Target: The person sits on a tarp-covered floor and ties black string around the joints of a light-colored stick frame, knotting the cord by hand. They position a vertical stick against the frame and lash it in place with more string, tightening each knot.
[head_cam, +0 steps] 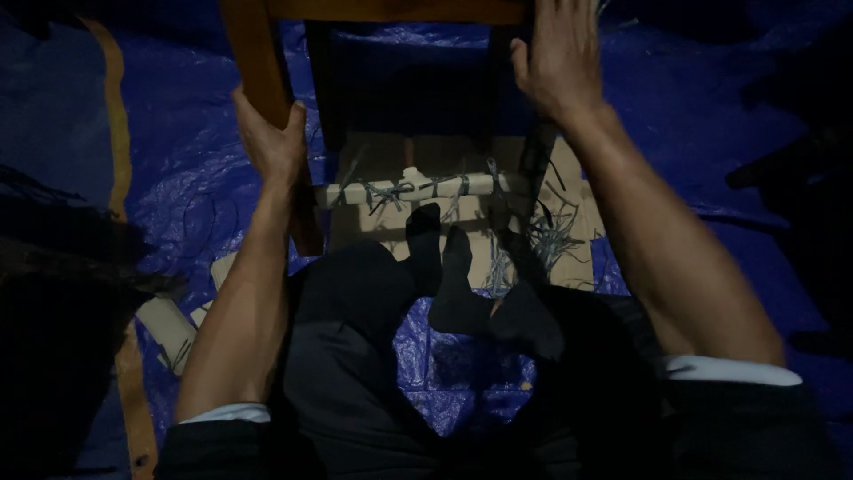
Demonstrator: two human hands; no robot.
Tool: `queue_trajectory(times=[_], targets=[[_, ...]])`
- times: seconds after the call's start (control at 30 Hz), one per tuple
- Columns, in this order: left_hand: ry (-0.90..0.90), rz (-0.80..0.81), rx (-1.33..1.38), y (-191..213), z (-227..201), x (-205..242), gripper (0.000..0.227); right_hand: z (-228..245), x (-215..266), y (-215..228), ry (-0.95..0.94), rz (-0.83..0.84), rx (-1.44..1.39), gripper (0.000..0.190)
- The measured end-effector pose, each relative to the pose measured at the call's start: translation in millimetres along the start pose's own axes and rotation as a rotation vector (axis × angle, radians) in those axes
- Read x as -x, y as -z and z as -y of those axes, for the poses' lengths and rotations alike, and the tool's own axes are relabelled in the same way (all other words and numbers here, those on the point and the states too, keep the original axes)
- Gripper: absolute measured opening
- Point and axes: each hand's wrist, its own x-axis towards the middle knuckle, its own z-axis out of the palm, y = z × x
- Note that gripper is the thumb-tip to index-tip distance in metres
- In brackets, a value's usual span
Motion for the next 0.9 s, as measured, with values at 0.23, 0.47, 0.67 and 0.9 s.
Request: queue_trajectory(times=[0.23, 0.47, 0.67, 0.9], targets=[[0.032, 0.046, -0.040, 3, 15, 4, 0.080, 48, 105, -4, -0.127, -0.060, -0.182, 0.074], [0.004, 0.251, -0.180, 15, 113, 14, 0.106, 48, 253, -54, -0.454, -0.038, -0.434, 0.056], [0.378, 0.752, -0.460, 103, 14, 77, 0.076, 4, 344, -114, -1.052, 0.519, -0.418, 0.049], [0.506, 1.382, -0.047, 91, 91, 192, 0.043, 11, 386, -115, -1.014, 0.576, -0.394, 0.040]])
